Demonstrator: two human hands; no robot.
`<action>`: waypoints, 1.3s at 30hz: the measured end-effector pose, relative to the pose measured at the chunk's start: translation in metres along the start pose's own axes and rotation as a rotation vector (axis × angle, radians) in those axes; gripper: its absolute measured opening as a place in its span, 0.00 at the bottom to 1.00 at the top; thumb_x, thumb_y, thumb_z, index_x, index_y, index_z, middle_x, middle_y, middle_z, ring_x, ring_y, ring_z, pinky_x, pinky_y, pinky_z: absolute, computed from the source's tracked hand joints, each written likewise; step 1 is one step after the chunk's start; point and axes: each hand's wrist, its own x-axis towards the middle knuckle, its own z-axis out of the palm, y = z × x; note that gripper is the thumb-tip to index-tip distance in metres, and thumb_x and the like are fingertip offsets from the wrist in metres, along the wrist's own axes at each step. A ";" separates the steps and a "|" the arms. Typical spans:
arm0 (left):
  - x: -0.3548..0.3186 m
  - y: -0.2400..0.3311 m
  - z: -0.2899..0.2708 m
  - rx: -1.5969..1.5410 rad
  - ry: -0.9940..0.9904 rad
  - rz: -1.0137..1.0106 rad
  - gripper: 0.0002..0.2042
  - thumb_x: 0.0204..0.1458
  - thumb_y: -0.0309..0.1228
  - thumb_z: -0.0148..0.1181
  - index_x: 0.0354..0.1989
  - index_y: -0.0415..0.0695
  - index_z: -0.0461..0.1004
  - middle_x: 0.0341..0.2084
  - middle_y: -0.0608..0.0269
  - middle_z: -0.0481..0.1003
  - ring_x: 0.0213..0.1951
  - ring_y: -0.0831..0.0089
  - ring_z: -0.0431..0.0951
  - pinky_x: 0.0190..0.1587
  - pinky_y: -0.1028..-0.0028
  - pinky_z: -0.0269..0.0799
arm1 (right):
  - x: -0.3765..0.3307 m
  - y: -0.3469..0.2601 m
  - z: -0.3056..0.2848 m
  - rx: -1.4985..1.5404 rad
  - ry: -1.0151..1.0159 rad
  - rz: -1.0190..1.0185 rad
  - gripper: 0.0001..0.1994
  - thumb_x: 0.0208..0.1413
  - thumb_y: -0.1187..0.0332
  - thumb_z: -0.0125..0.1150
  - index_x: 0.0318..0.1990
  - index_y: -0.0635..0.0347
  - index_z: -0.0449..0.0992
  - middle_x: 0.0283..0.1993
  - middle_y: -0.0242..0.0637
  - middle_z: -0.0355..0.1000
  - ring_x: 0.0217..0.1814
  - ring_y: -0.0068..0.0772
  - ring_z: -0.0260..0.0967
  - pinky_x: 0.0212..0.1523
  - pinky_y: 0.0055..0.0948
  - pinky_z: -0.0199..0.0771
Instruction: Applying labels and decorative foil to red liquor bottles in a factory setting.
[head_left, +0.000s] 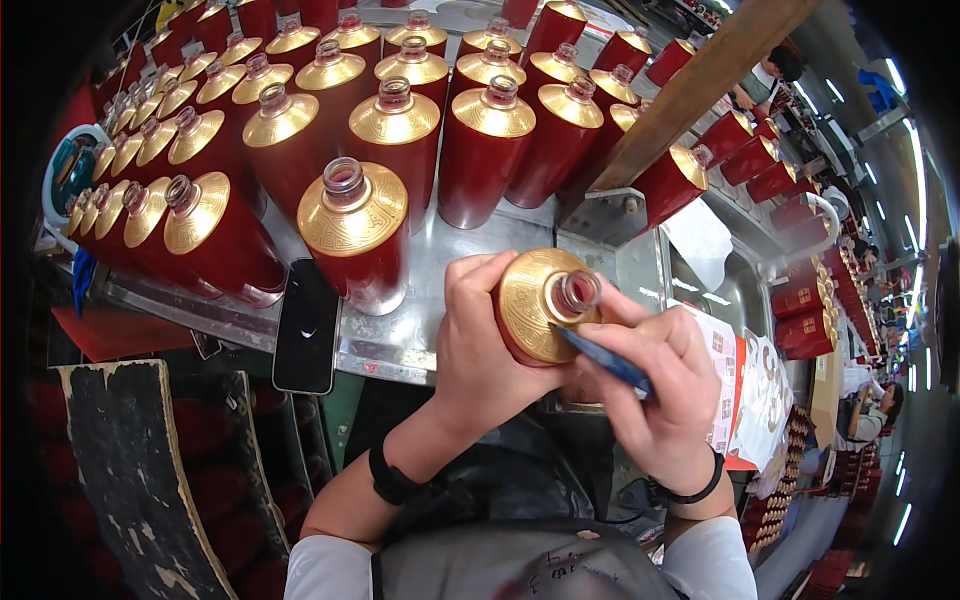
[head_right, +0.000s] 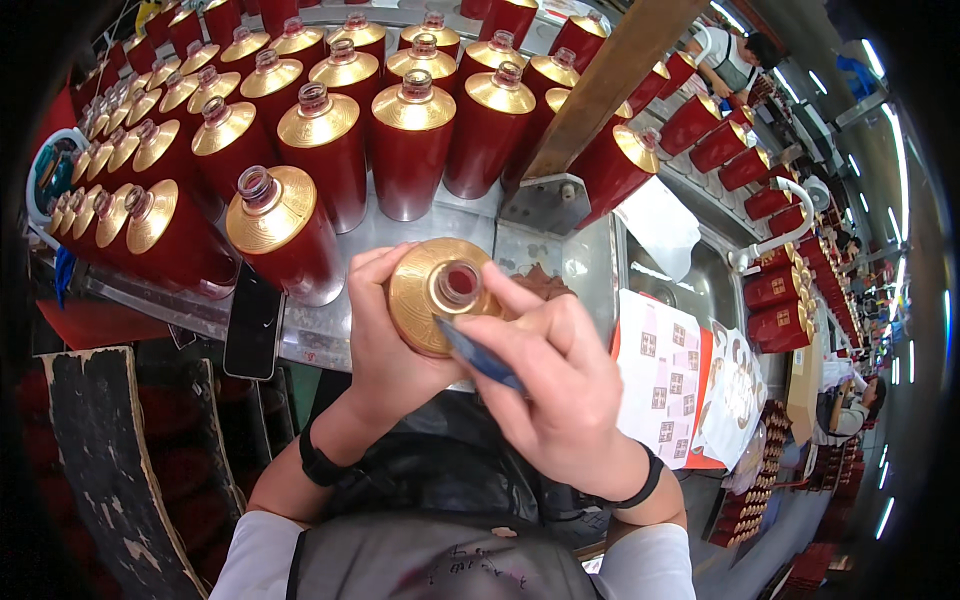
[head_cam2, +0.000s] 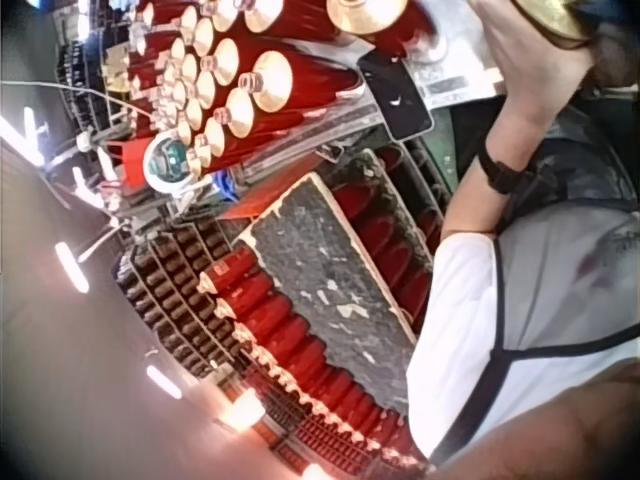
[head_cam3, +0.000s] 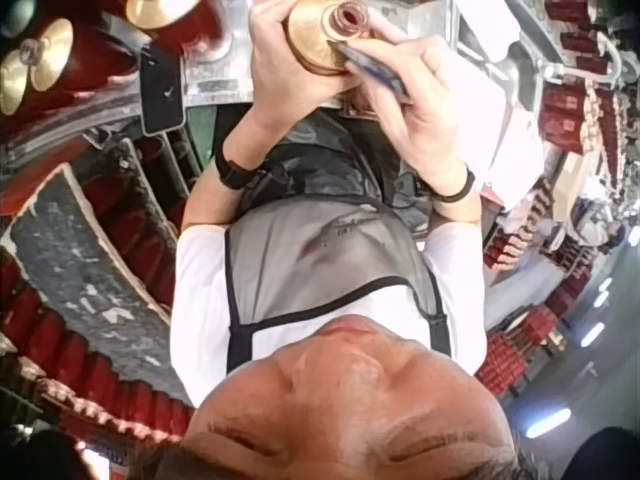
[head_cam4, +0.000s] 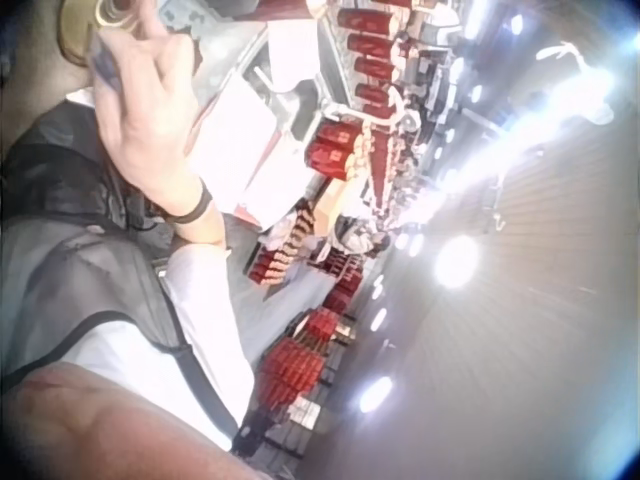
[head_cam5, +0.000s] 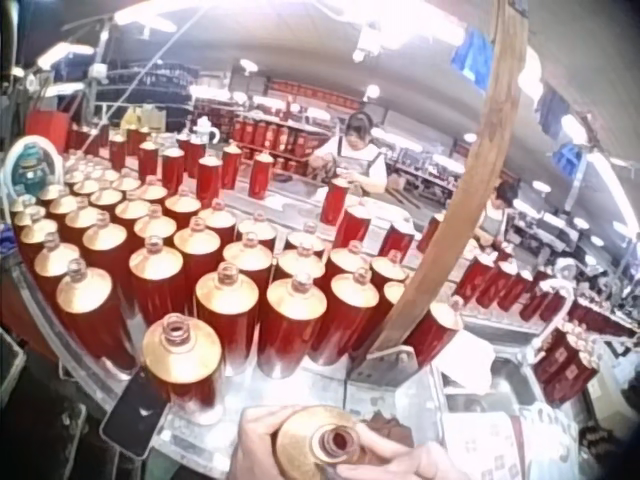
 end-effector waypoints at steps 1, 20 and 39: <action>0.000 -0.001 0.000 -0.001 0.003 0.003 0.49 0.27 0.37 0.84 0.58 0.38 0.58 0.49 0.46 0.65 0.49 0.49 0.73 0.49 0.58 0.72 | 0.000 -0.002 0.000 -0.002 0.000 -0.004 0.17 0.40 0.82 0.68 0.42 0.66 0.80 0.28 0.37 0.66 0.36 0.39 0.71 0.70 0.57 0.62; 0.027 -0.005 -0.031 -0.131 -0.374 -0.090 0.45 0.30 0.35 0.80 0.60 0.41 0.61 0.53 0.52 0.69 0.56 0.51 0.69 0.59 0.59 0.63 | 0.002 -0.007 -0.010 -0.075 -0.223 -0.136 0.18 0.42 0.84 0.66 0.45 0.65 0.81 0.28 0.38 0.67 0.33 0.34 0.70 0.65 0.55 0.69; 0.008 0.001 -0.025 -0.180 -0.194 -0.145 0.53 0.37 0.41 0.80 0.69 0.38 0.50 0.60 0.43 0.59 0.61 0.50 0.64 0.63 0.60 0.63 | -0.002 0.007 -0.021 0.118 -0.048 0.061 0.14 0.48 0.83 0.68 0.45 0.67 0.79 0.36 0.41 0.73 0.52 0.50 0.77 0.57 0.41 0.76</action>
